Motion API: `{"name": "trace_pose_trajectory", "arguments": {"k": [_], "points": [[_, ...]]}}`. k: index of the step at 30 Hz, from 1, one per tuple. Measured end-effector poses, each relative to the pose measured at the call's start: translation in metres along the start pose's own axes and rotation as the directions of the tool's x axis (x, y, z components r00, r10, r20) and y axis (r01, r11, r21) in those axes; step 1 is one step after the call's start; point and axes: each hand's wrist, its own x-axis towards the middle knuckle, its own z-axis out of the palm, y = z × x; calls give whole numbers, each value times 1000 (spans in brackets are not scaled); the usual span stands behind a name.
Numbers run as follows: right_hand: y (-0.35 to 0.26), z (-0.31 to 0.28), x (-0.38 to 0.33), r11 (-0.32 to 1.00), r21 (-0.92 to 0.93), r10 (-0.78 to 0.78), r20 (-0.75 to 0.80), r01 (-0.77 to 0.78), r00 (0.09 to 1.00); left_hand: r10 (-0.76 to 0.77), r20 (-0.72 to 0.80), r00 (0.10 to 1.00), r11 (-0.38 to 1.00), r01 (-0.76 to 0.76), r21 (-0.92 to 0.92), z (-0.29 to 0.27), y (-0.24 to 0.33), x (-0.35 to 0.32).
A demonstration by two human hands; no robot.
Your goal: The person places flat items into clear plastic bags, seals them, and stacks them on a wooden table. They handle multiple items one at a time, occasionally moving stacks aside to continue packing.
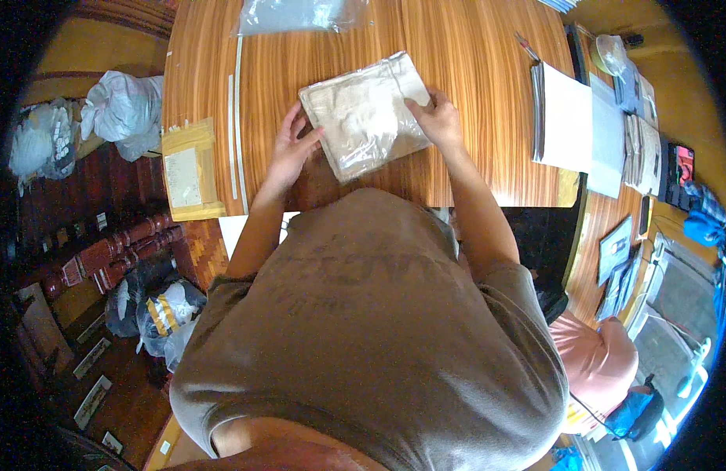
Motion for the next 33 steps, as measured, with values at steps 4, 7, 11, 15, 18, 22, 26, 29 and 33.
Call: {"name": "trace_pose_trajectory", "arguments": {"k": [4, 7, 11, 15, 18, 22, 26, 29, 33], "points": [[-1, -16, -7, 926, 338, 58, 306, -166, 950, -136, 8, 991, 990, 136, 49, -9, -14, 2], [-34, -37, -50, 838, 528, -176, 22, 137, 984, 132, -27, 991, 991, -131, 31, -4, 9, -3], [-37, -51, -77, 606, -338, -780, -75, 720, 621, 57, 274, 960, 443, 221, -869, 2, 55, -13], [6, -38, -90, 422, -488, -696, 366, 764, 618, -248, 104, 963, 966, 254, -49, -26, -9, 2], [17, -28, -102, 567, -360, -675, 312, 741, 668, -387, 18, 922, 911, 379, 162, -34, -3, 3], [3, -16, -93, 628, -408, -659, 174, 663, 732, -343, -221, 913, 512, 379, 771, -26, 61, 8], [-40, 32, -67, 595, -560, -633, 115, 576, 765, 362, 167, 917, 144, -232, 962, 10, 33, 27], [-34, 60, -43, 588, -616, -568, 146, 524, 810, 460, 389, 798, -33, -422, 906, 56, 4, 38], [-27, 64, -38, 597, -611, -521, 196, 519, 830, 382, 382, 841, -46, -396, 917, 61, -25, 41]]}}
